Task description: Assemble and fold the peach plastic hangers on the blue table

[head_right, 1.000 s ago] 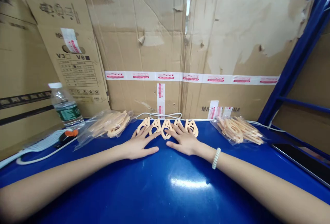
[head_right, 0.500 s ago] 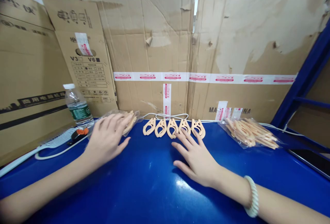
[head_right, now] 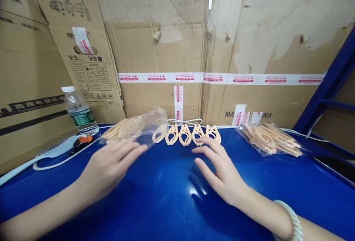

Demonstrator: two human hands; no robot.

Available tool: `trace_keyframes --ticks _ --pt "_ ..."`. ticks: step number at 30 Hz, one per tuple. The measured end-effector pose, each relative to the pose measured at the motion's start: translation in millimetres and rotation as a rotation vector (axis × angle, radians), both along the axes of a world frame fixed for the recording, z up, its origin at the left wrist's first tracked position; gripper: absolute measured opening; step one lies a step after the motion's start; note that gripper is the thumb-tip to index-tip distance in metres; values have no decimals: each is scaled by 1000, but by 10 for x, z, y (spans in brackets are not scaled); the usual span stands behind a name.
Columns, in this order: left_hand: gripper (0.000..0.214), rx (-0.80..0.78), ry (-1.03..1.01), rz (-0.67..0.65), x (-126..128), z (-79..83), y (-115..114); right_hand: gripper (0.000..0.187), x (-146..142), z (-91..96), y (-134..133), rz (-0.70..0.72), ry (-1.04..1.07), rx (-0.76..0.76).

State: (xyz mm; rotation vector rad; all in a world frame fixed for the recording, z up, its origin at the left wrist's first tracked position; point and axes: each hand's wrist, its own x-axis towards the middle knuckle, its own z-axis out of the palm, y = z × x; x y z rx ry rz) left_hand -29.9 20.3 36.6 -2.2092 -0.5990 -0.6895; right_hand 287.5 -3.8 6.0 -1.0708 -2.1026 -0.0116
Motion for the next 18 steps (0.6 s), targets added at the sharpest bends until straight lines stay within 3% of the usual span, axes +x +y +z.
trace_keyframes --ticks 3,6,8,11,14,18 --pt "28 -37 -4 -294 202 -130 -227 20 24 90 -46 17 108 142" --pt "32 -155 3 -431 314 -251 -368 20 9 163 -78 29 156 214" --pt "34 -211 -3 -465 345 -292 -412 18 -34 186 -100 56 111 153" --pt "36 -293 4 -477 366 -297 -443 21 -129 168 -151 95 -111 -59" --pt "31 -399 47 -473 389 -284 -471 42 -197 106 -202 39 -383 -234" --pt "22 -517 90 -517 422 -257 -523 68 -179 44 -182 9 -540 -305"
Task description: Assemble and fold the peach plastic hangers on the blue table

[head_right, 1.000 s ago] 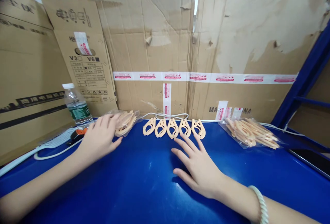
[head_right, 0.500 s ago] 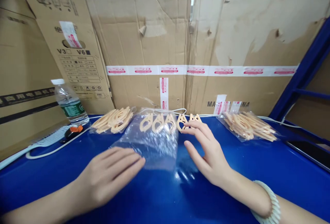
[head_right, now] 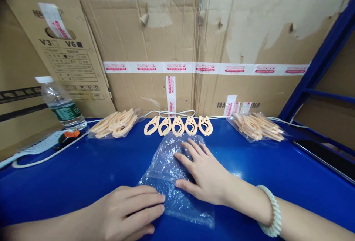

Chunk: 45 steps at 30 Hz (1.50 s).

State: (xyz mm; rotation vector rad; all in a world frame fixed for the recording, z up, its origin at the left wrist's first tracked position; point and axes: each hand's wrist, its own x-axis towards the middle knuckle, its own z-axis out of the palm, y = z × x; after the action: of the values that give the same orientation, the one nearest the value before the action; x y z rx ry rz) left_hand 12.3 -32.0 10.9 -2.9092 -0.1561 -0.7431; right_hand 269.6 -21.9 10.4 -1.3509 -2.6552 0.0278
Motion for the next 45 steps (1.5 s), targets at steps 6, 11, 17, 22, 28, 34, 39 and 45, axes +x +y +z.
trace_keyframes --ticks 6,11,17,22,28,34,39,45 --pt "30 -370 0 -147 7 58 13 76 106 -34 135 69 -12 -131" --pt "32 -560 -243 -4 3 -38 205 80 101 -68 147 112 8 -158" --pt "24 -636 -94 44 -33 -95 267 43 431 57 578 -11 59 318" --pt "31 -550 -41 13 -50 -95 219 88 957 -3 1050 -265 -236 252" --pt "32 -396 40 32 -37 -104 197 88 1064 -102 1134 -232 -258 148" --pt "32 -395 28 45 -26 -116 184 77 1102 5 1100 -188 -224 53" --pt "32 -382 80 51 -34 -80 178 55 1198 132 1063 -124 -180 -51" --pt "33 -325 97 53 -44 -58 184 57 1345 173 925 -129 -136 -91"
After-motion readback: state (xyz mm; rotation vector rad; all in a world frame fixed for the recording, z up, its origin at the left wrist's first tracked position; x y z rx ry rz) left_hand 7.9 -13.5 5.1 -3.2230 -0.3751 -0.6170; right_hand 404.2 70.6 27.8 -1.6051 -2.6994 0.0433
